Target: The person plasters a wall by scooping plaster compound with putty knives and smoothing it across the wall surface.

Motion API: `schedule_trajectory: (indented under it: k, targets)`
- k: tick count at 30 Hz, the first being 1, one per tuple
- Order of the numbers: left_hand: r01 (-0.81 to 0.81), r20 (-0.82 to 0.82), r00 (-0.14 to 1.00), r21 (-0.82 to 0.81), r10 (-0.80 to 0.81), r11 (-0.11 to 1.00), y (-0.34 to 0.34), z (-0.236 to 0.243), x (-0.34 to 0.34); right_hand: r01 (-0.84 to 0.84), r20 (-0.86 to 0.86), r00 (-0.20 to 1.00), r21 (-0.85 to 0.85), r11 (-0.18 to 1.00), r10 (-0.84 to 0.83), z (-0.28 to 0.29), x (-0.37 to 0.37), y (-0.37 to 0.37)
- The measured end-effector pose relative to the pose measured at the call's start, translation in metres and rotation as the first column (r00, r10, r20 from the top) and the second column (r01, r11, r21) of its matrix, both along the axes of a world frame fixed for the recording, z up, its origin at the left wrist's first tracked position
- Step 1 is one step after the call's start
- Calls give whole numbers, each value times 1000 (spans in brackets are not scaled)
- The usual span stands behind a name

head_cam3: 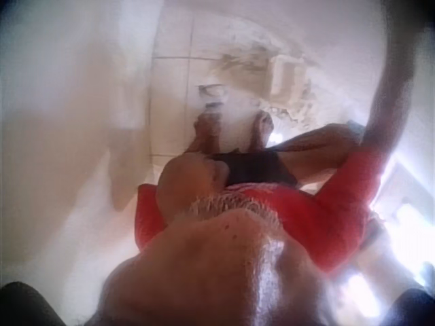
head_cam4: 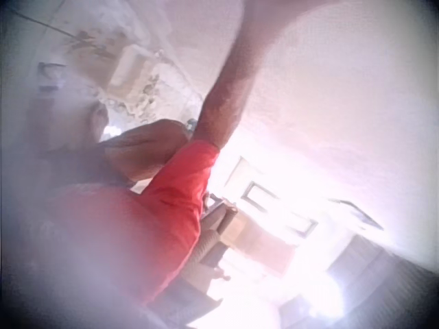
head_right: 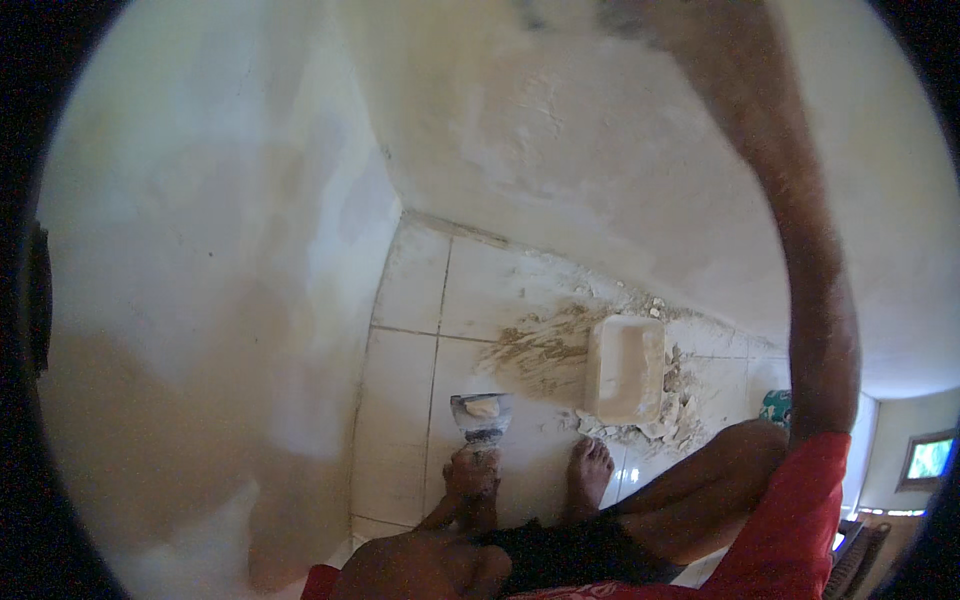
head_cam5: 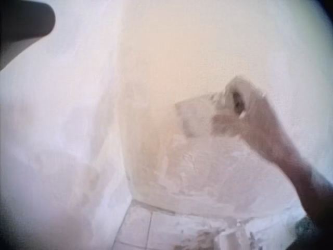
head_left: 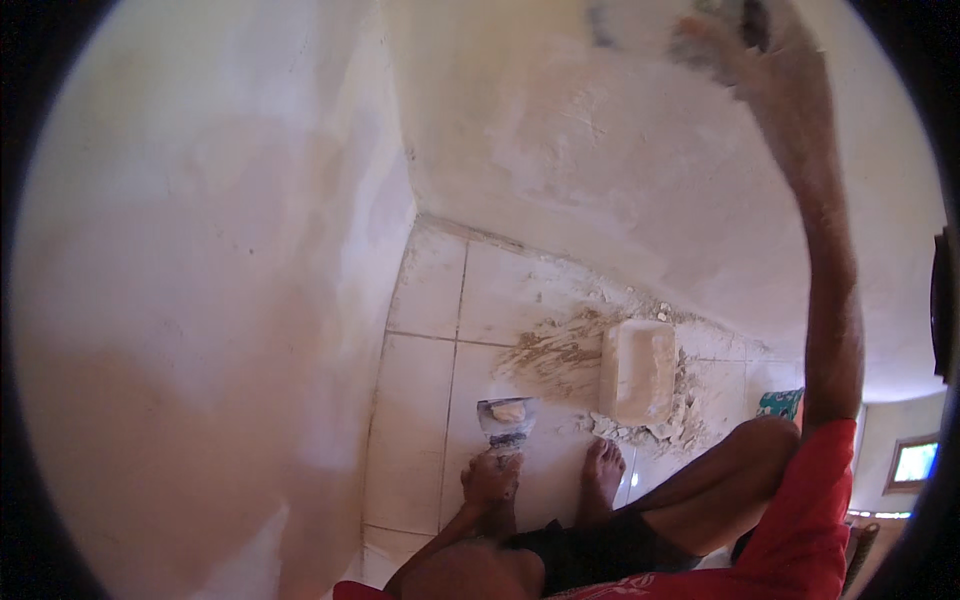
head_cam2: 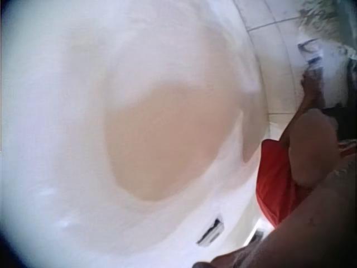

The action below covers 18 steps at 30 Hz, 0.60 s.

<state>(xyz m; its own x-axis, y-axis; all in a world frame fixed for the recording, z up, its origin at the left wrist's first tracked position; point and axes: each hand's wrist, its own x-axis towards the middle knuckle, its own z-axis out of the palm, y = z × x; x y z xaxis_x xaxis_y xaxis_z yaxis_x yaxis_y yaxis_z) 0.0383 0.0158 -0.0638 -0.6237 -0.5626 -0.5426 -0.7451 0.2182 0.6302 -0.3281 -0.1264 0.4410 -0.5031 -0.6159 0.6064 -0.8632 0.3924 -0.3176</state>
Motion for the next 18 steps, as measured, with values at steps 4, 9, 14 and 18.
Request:
schedule_trajectory:
  k: [4,9,14,18]
  targets:
    - [-157,-99,983,3,156,988,-9,43,-30,-189,79,977,-82,978,196,-88,5,-8]
    - [-299,-132,941,97,310,949,-10,58,-36,-168,115,970,-314,935,213,-165,26,-65]
    - [-212,-234,944,109,232,971,-11,57,-33,-147,-35,989,-382,912,145,-169,18,-71]
    - [-268,-88,958,54,272,962,-5,51,-33,-49,0,999,-426,904,54,-172,1,-51]
